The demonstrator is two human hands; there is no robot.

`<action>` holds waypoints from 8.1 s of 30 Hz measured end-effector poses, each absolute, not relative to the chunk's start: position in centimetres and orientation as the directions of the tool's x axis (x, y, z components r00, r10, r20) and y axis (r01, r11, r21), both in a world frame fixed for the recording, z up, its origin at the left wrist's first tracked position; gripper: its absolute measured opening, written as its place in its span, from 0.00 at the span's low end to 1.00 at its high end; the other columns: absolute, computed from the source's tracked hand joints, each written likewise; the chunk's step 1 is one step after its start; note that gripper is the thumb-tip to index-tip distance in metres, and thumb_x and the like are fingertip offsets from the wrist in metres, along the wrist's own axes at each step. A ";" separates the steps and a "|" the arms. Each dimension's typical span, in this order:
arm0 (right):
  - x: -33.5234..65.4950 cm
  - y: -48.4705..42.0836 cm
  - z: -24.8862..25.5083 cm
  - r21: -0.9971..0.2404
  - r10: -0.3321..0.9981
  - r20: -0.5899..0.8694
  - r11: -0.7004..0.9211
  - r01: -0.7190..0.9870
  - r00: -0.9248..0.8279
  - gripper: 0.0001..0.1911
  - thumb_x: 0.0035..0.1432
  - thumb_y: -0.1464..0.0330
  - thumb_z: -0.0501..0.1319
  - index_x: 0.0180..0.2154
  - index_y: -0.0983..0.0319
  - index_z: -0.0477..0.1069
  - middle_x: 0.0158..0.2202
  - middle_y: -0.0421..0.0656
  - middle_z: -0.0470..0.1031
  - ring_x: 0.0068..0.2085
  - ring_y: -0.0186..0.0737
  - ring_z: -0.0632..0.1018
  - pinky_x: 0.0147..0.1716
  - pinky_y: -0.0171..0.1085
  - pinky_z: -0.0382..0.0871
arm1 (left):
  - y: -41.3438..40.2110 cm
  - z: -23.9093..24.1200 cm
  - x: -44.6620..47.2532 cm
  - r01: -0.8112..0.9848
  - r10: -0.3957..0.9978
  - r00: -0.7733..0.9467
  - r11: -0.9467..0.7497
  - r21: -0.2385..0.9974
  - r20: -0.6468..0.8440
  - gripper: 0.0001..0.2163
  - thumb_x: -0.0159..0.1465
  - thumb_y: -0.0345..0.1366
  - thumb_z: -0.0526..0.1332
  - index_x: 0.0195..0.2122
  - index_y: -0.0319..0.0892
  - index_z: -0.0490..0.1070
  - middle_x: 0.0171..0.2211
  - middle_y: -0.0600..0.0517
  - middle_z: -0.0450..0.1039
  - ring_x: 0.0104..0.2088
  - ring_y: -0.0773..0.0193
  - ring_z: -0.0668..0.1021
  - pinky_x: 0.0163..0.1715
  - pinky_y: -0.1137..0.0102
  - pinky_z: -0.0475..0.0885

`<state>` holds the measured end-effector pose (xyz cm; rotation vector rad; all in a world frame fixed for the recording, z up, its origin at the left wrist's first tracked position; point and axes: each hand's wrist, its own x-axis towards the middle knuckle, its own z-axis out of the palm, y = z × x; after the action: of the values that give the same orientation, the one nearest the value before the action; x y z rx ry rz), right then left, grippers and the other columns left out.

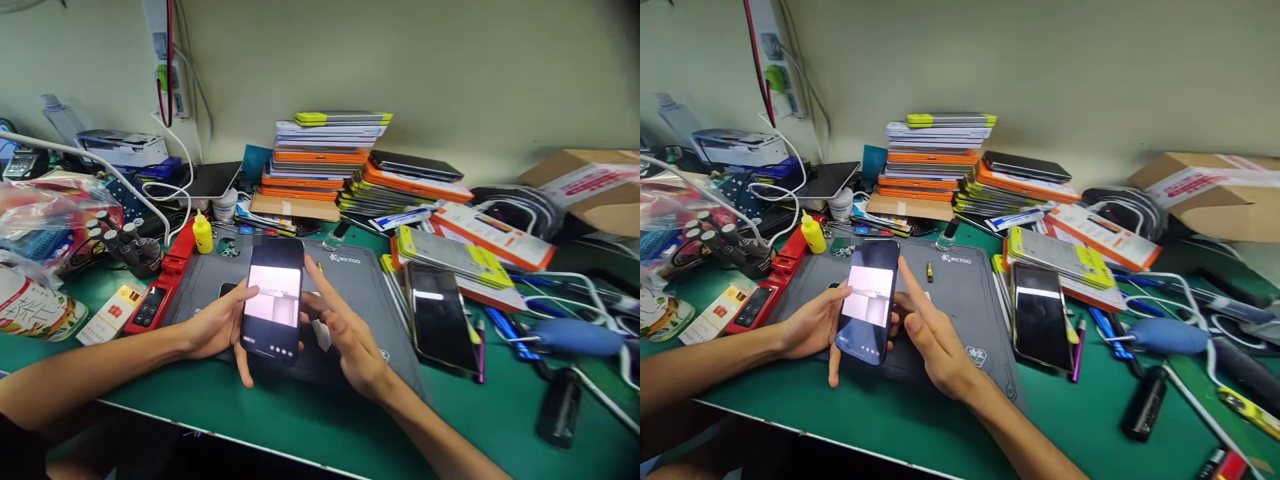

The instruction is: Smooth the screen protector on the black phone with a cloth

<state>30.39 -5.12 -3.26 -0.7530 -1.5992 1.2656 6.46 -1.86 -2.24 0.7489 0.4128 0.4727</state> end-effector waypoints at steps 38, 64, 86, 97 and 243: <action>30.7 -5.3 -4.0 -0.939 0.846 0.306 0.343 0.007 -0.437 0.42 0.78 0.50 0.54 0.81 0.48 0.34 0.48 0.45 0.80 0.34 0.38 0.74 0.32 0.38 0.79 | -1.9 -2.4 6.3 -0.268 0.574 0.793 0.629 0.729 -0.204 0.40 0.72 0.40 0.61 0.79 0.59 0.38 0.63 0.40 0.78 0.52 0.41 0.87 0.24 0.65 0.87; 31.0 -5.5 -3.6 -0.900 0.846 0.327 0.414 0.133 -0.422 0.43 0.78 0.50 0.53 0.81 0.55 0.34 0.46 0.48 0.82 0.33 0.41 0.75 0.30 0.40 0.75 | -2.2 -2.4 6.4 -0.260 0.590 0.778 0.614 0.746 -0.215 0.37 0.69 0.36 0.61 0.76 0.54 0.47 0.61 0.41 0.79 0.47 0.46 0.88 0.24 0.63 0.87; 31.0 -5.7 -3.3 -0.879 0.835 0.344 0.448 0.166 -0.430 0.43 0.79 0.50 0.52 0.81 0.52 0.32 0.39 0.43 0.80 0.32 0.42 0.73 0.31 0.42 0.75 | -2.2 -2.7 6.4 -0.278 0.591 0.785 0.604 0.747 -0.186 0.35 0.68 0.35 0.60 0.75 0.56 0.50 0.62 0.42 0.78 0.47 0.44 0.88 0.25 0.55 0.88; 31.1 -5.7 -3.1 -0.891 0.855 0.311 0.414 0.187 -0.414 0.44 0.78 0.49 0.53 0.81 0.54 0.32 0.52 0.50 0.83 0.34 0.45 0.78 0.36 0.47 0.77 | -2.5 -1.8 6.6 -0.216 0.599 0.761 0.595 0.774 -0.248 0.34 0.66 0.35 0.65 0.72 0.54 0.55 0.60 0.42 0.79 0.49 0.44 0.87 0.23 0.62 0.88; 30.3 -5.9 -4.6 -0.879 0.853 0.355 0.443 0.173 -0.382 0.38 0.80 0.60 0.46 0.80 0.48 0.26 0.71 0.48 0.71 0.56 0.53 0.83 0.51 0.54 0.83 | -2.4 -1.9 6.8 -0.217 0.539 0.835 0.504 0.836 -0.109 0.35 0.77 0.60 0.49 0.80 0.54 0.44 0.73 0.36 0.65 0.66 0.35 0.76 0.31 0.63 0.88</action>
<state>30.31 -5.92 -4.64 -0.8746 -1.8247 0.9826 6.77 -2.36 -1.88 0.9384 0.3818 0.4698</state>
